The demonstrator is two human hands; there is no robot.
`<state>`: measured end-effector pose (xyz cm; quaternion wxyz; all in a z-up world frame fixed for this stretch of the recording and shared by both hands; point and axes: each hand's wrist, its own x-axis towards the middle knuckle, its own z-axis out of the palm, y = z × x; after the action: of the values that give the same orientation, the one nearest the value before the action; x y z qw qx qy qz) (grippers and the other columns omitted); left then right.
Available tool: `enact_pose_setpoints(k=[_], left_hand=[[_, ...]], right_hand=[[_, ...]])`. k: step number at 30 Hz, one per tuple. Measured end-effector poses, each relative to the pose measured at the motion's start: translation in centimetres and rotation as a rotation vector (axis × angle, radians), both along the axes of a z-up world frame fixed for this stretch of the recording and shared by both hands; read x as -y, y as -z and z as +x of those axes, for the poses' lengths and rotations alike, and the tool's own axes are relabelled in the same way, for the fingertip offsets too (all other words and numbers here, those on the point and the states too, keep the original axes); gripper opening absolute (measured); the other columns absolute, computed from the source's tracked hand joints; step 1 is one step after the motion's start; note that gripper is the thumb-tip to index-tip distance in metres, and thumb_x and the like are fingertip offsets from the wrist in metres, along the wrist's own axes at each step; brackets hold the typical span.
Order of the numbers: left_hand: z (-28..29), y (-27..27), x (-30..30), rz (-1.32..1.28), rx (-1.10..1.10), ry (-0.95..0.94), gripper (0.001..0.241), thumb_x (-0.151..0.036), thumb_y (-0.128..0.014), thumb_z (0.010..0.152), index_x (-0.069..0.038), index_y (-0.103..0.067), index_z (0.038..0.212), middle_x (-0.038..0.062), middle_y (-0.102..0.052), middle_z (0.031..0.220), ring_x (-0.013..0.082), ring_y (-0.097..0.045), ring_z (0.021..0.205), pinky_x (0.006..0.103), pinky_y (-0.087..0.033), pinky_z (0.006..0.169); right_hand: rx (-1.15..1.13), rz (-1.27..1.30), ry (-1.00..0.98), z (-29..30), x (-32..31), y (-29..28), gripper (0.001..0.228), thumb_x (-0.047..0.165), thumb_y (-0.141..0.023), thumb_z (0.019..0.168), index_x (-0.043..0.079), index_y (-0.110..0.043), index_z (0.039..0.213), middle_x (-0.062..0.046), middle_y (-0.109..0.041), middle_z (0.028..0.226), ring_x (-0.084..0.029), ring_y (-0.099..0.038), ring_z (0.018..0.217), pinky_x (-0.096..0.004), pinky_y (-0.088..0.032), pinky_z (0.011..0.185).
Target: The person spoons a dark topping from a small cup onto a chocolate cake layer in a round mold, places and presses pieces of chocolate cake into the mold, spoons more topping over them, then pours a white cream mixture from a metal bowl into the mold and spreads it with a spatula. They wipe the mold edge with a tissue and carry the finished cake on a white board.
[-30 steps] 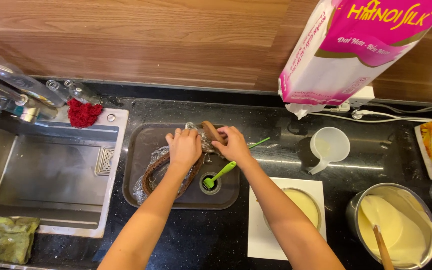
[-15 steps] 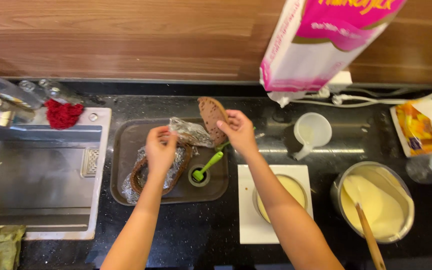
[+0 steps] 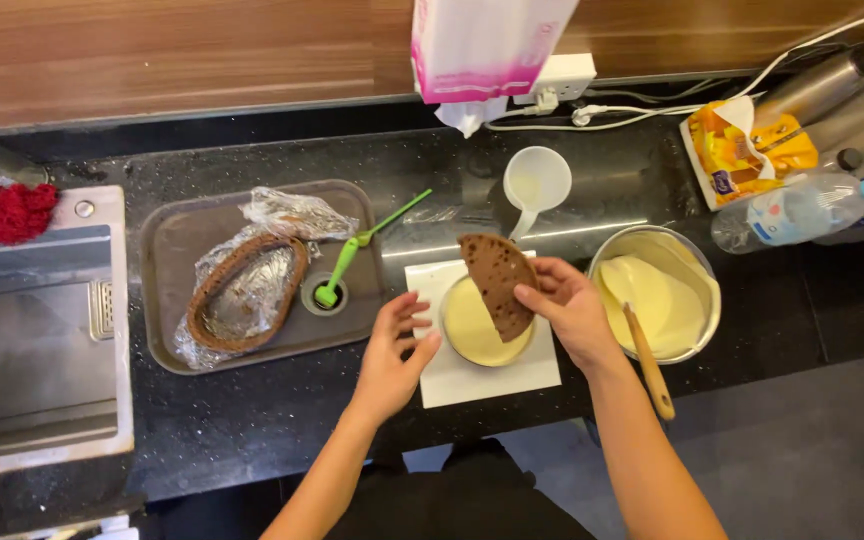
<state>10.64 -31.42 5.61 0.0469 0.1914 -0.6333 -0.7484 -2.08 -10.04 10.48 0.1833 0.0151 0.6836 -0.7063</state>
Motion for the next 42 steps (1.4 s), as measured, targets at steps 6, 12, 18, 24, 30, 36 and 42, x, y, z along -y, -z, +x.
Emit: enact_pose_setpoints(k=[6, 12, 18, 24, 30, 36, 42], left_hand=[[-4.9, 2.3, -4.5, 0.196, 0.04, 0.074, 0.084, -0.022, -0.077, 0.093, -0.002, -0.029, 0.159, 0.035, -0.047, 0.146, 0.0412, -0.057, 0.13, 0.0481, -0.051, 0.105], [-6.6, 4.4, -6.2, 0.145, 0.127, -0.04, 0.057, -0.01, -0.08, 0.09, -0.008, -0.057, 0.141, 0.017, -0.067, 0.111, 0.0178, -0.07, 0.091, 0.0298, -0.063, 0.081], [-8.1, 4.7, -6.4, -0.239, 0.24, 0.062, 0.045, -0.019, -0.082, 0.087, -0.015, -0.065, 0.129, 0.016, -0.071, 0.114, 0.025, -0.077, 0.098, 0.0352, -0.062, 0.082], [-9.0, 5.3, -6.4, -0.495, 0.243, 0.169, 0.047, -0.02, -0.084, 0.083, -0.014, -0.064, 0.126, 0.013, -0.063, 0.121, 0.0281, -0.075, 0.101, 0.0327, -0.064, 0.084], [-8.1, 1.0, -6.6, -0.573, 0.234, 0.303, 0.059, -0.001, -0.081, 0.079, 0.001, -0.054, 0.132, 0.021, -0.054, 0.124, 0.0419, -0.069, 0.111, 0.0419, -0.062, 0.094], [-7.5, -0.4, -6.7, -0.709, 0.27, 0.368, 0.058, 0.004, -0.074, 0.082, -0.001, -0.052, 0.135, 0.018, -0.052, 0.123, 0.0392, -0.069, 0.111, 0.0466, -0.063, 0.092], [-7.4, 0.4, -6.7, -0.739, 0.257, 0.359, 0.053, 0.003, -0.071, 0.086, -0.002, -0.051, 0.134, 0.018, -0.052, 0.123, 0.0403, -0.069, 0.11, 0.0494, -0.063, 0.089]], right_hand=[[0.133, -0.023, -0.129, 1.2, -3.5, 3.8, 0.049, 0.006, -0.086, 0.08, 0.004, -0.069, 0.125, -0.011, -0.077, 0.106, -0.017, -0.075, 0.088, -0.033, -0.062, 0.081], [0.274, 0.065, -0.088, 1.4, -3.9, 6.1, 0.058, 0.009, -0.087, 0.081, -0.004, -0.062, 0.132, -0.014, -0.074, 0.104, -0.022, -0.075, 0.084, -0.032, -0.065, 0.068], [0.224, 0.231, -0.066, 0.1, -4.9, 11.5, 0.058, 0.012, -0.087, 0.082, 0.003, -0.062, 0.134, -0.016, -0.076, 0.107, -0.024, -0.076, 0.09, -0.035, -0.065, 0.071], [0.025, 0.681, -0.146, 0.7, -4.1, 10.0, 0.052, 0.023, -0.081, 0.084, 0.016, -0.062, 0.131, -0.01, -0.072, 0.122, -0.026, -0.073, 0.108, -0.041, -0.062, 0.09], [-0.182, 0.778, -0.204, 1.3, -3.7, 9.2, 0.053, 0.014, -0.077, 0.083, 0.012, -0.059, 0.133, -0.014, -0.061, 0.122, -0.041, -0.063, 0.122, -0.051, -0.052, 0.104], [-0.251, 0.776, -0.226, 1.2, -3.9, 9.5, 0.051, 0.008, -0.073, 0.082, 0.013, -0.06, 0.131, -0.017, -0.059, 0.123, -0.044, -0.062, 0.121, -0.051, -0.053, 0.103], [-0.249, 0.725, -0.237, 1.3, -3.8, 8.2, 0.05, 0.003, -0.069, 0.083, 0.012, -0.06, 0.132, -0.02, -0.057, 0.125, -0.046, -0.062, 0.121, -0.053, -0.052, 0.103]])
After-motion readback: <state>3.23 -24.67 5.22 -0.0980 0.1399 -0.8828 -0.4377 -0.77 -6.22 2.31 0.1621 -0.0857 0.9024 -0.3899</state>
